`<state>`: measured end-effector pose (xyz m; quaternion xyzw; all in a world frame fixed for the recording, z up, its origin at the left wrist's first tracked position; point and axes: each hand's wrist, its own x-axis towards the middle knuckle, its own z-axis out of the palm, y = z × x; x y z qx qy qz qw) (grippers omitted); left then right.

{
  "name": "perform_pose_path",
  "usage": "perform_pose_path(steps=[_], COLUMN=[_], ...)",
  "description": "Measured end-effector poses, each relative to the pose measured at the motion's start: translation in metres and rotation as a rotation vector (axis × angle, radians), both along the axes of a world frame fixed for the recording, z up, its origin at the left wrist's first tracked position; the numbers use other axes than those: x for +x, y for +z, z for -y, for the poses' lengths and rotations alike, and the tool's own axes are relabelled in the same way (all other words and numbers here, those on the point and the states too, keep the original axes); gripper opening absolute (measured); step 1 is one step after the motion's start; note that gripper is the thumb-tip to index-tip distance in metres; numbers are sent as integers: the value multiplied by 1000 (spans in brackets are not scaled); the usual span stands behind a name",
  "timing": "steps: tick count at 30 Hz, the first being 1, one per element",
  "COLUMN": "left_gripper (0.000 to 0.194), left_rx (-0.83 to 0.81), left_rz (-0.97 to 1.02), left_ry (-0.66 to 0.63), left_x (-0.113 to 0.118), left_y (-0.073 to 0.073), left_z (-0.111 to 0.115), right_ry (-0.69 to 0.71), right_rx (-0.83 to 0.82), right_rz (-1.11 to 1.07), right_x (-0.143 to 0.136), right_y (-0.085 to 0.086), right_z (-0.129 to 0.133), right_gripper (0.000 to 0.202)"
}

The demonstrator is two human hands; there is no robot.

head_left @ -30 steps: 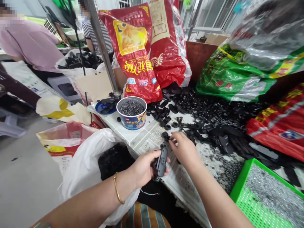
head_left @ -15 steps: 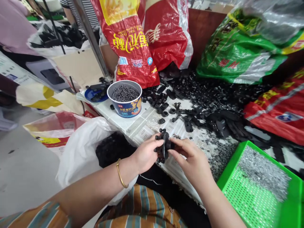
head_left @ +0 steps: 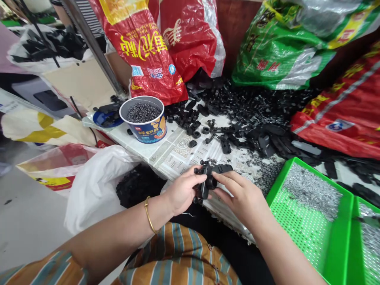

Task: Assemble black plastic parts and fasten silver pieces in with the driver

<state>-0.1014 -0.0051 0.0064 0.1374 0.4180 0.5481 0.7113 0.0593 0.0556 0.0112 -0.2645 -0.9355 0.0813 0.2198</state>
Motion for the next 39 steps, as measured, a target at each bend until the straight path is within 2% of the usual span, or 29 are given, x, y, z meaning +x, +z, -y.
perform_pose_path(steps=[5,9,11,14,19,25,28,30,32,33,36,38,39], left_gripper=[22,22,23,20,14,13,18,20,20,21,22,21,21], left_rx=[18,61,24,-39,-44,-30,-24,-30,-46,-55,-87,-123,-142], left_rz=[-80,-15,36,120,215,70,-30,-66,-76,-80,-100,-106,-108], left_ry=[10,18,-7,-40,-59,-64,-82,-112,-154,-169,-193,-223,-244], left_x=[8,10,11,11,16,29,36,40,44,46,55,64,68], left_y=[2,-2,-5,-11,-14,-4,0,2,3,4,8,11,13], left_z=[2,3,3,3,2,4,2,0,-2,-3,-4,-3,-3], right_ry=[-130,-351,-421,-432,-398,-533,-513,-472,-546,-647,-1076,-1274,-1332], right_rx=[-77,-260,-281,-256,-258,-313,-416,-432,-315,-202,173,301,302], right_rz=[-32,-35,-25,-42,-93,-160,-261,-371,-498,-567,-812,-833,-831], right_x=[-1,-6,-8,-8,-5,-5,3,19,48,66,128,165,181], right_y=[-2,-2,-3,-4,-5,-3,-1,3,10,15,30,38,40], right_z=[6,17,22,27,31,43,47,48,45,42,24,4,-7], right_gripper=[25,24,26,28,24,20,20,21,26,30,49,68,75])
